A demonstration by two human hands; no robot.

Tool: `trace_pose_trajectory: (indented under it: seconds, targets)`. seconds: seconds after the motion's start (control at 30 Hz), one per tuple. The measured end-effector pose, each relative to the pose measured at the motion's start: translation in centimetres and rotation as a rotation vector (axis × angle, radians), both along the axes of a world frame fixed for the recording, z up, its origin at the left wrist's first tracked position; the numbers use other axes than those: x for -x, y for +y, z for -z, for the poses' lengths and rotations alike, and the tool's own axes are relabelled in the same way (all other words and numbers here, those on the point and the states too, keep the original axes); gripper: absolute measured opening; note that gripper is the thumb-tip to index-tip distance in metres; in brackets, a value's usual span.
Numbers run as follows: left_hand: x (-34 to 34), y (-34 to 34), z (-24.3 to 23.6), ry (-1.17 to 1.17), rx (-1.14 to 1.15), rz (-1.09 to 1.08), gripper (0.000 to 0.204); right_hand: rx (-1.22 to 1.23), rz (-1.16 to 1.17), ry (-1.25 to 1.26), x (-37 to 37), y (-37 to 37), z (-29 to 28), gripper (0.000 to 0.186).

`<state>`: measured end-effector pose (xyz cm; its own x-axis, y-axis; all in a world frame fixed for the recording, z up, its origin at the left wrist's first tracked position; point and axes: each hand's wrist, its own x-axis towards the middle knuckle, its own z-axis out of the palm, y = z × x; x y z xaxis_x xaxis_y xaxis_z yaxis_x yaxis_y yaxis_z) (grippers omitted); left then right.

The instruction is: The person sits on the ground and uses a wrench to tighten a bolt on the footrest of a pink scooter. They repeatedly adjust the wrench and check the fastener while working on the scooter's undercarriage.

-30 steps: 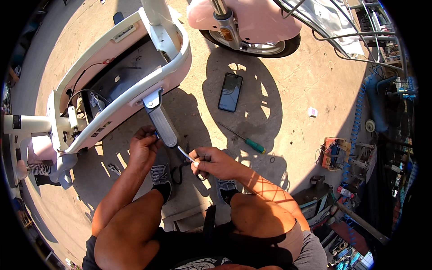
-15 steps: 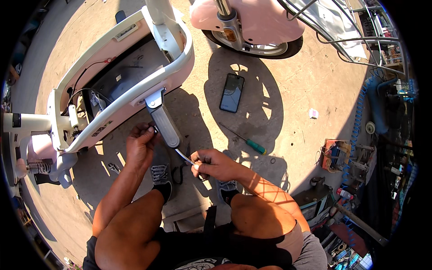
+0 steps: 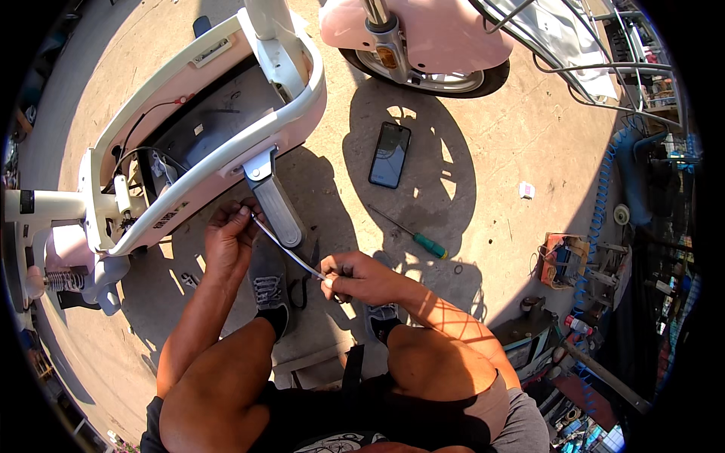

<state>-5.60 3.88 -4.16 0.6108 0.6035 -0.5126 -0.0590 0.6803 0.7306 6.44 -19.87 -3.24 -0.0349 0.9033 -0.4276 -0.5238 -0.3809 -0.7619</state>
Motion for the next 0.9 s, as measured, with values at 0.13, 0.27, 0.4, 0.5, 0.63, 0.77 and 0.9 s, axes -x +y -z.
trace_pose_trajectory:
  seconds: [0.13, 0.27, 0.4, 0.5, 0.63, 0.77, 0.9]
  targets:
    - [0.0, 0.0, 0.2, 0.01, 0.007, -0.005, 0.011, -0.004, -0.009, -0.016, 0.1, 0.0, 0.1, 0.013]
    - [0.0, -0.1, 0.1, 0.016, 0.009, 0.0, 0.011, 0.006, 0.008, -0.013, 0.2, 0.0, 0.1, 0.015]
    - [0.0, 0.0, 0.1, 0.005, 0.016, 0.008, 0.011, 0.014, 0.02, 0.003, 0.3, 0.0, 0.2, 0.014]
    - [-0.1, -0.2, -0.1, 0.014, -0.001, 0.013, 0.012, 0.007, 0.028, 0.027, 0.3, -0.1, 0.5, 0.013]
    - [0.1, 0.0, 0.1, 0.007, -0.017, 0.028, 0.015, 0.001, 0.028, 0.057, 0.4, -0.1, 0.9, 0.011]
    - [-0.1, -0.1, -0.4, -0.022, -0.016, 0.041, 0.016, 0.003, 0.043, 0.108, 0.6, 0.0, 1.0, 0.011]
    - [-0.5, -0.3, -0.8, 0.004, -0.031, 0.016, 0.018, -0.028, 0.041, 0.09, 0.8, 0.3, 0.9, 0.013]
